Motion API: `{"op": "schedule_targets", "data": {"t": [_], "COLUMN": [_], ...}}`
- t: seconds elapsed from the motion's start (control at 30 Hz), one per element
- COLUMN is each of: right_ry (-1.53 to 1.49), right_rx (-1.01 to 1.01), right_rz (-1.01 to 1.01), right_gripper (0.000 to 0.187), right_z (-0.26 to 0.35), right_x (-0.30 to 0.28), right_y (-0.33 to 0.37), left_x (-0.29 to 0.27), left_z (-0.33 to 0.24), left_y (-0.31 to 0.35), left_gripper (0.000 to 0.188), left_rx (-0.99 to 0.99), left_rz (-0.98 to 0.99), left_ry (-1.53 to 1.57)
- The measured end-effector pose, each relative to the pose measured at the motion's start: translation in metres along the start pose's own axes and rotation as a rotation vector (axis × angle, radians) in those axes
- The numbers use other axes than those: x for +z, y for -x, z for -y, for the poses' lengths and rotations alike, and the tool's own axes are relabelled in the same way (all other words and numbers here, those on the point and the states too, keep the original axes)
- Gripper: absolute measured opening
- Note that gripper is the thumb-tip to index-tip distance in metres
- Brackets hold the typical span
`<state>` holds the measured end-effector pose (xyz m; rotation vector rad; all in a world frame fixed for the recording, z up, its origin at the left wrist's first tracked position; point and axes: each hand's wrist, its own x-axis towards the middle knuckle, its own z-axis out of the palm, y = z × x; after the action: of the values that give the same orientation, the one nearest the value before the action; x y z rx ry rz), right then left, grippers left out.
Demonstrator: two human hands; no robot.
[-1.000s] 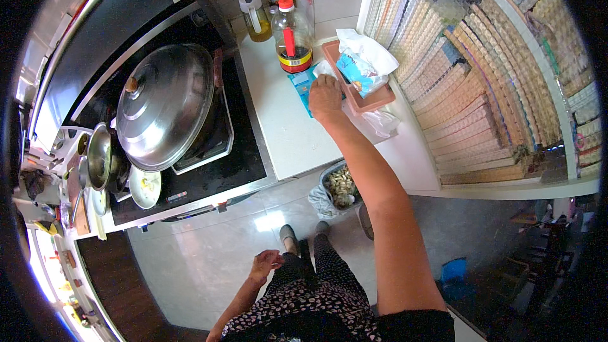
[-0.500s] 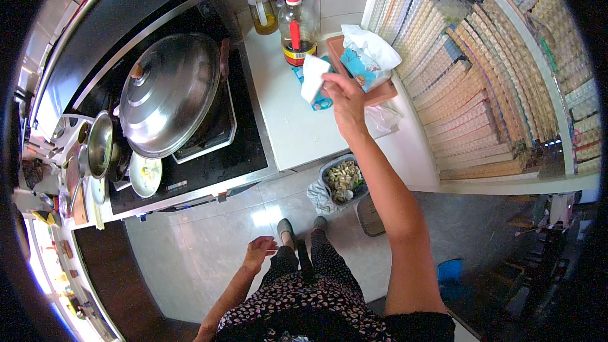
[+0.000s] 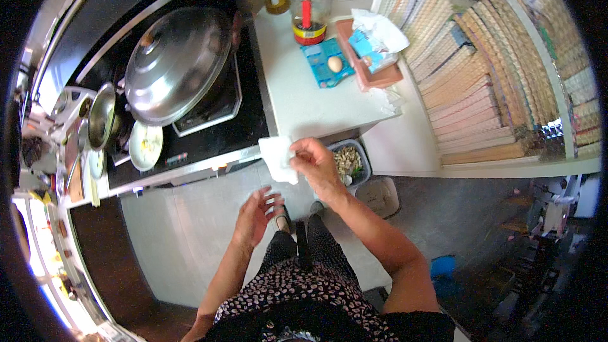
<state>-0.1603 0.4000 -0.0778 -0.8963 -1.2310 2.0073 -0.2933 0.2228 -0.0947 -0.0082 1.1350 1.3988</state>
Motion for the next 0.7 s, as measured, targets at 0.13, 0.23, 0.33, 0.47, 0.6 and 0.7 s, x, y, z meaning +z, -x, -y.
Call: {"op": "schedule_targets", "data": {"t": [0.13, 0.23, 0.33, 0.47, 0.6, 0.7], "right_ry": [0.152, 0.11, 0.081, -0.065, -0.219, -0.156], "right_rx": [0.063, -0.036, -0.035, 0.113, 0.308, 0.475], "right_rz": [0.094, 0.058, 0.05, 0.127, 0.306, 0.365], "right_gripper": [0.028, 0.033, 0.036, 0.041, 0.032, 0.026], "right_z": [-0.022, -0.032, -0.04, -0.055, -0.079, -0.113], "right_x": [0.034, 0.065, 0.098, 0.157, 0.249, 0.306], "right_y": [0.03, 0.039, 0.047, 0.055, 0.07, 0.086], "left_x": [0.006, -0.009, -0.043, -0.099, -0.178, -0.227], "left_z": [-0.028, -0.033, -0.035, -0.043, -0.05, -0.079], "left_y": [0.004, 0.014, 0.03, 0.067, 0.106, 0.144], "left_gripper": [0.031, 0.013, 0.007, 0.008, 0.023, 0.028], "left_rx": [0.133, 0.177, 0.225, 0.273, 0.374, 0.372], "left_rz": [0.04, -0.01, -0.069, -0.126, -0.157, -0.18], "left_ry": [-0.044, 0.048, 0.116, 0.205, 0.236, 0.134]}}
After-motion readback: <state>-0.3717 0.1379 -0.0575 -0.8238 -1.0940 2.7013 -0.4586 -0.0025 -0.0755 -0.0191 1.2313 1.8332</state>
